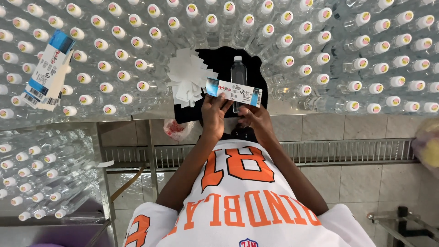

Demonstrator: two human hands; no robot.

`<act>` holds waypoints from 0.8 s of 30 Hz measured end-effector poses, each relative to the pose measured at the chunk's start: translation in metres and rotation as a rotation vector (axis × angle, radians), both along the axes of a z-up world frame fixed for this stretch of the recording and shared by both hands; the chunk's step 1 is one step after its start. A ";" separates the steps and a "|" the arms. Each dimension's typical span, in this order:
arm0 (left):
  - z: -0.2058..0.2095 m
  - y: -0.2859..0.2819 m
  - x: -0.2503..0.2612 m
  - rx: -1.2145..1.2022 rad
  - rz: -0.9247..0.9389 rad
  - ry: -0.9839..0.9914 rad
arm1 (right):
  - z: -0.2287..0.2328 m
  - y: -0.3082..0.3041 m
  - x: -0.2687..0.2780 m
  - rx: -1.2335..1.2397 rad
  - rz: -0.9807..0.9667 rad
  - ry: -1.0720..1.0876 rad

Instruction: Manually applying adhesive labels to plastic water bottles and organizing them in crates.

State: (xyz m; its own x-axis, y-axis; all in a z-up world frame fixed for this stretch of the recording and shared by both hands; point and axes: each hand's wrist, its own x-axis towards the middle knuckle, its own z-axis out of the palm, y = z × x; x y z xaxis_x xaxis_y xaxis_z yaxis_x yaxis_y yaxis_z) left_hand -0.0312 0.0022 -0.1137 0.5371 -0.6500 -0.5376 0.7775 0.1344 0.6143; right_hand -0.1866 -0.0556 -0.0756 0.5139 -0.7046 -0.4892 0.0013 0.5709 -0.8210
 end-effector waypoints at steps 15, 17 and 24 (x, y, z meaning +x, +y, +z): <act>-0.065 0.009 -0.022 0.099 -0.045 0.163 | -0.086 -0.020 -0.020 -0.049 -0.284 0.108; -0.058 0.012 -0.022 0.162 -0.069 0.043 | -0.085 -0.024 -0.021 -0.081 -0.280 0.136; -0.101 0.021 -0.025 0.281 -0.076 -0.031 | -0.109 -0.021 -0.033 -0.067 -0.241 0.154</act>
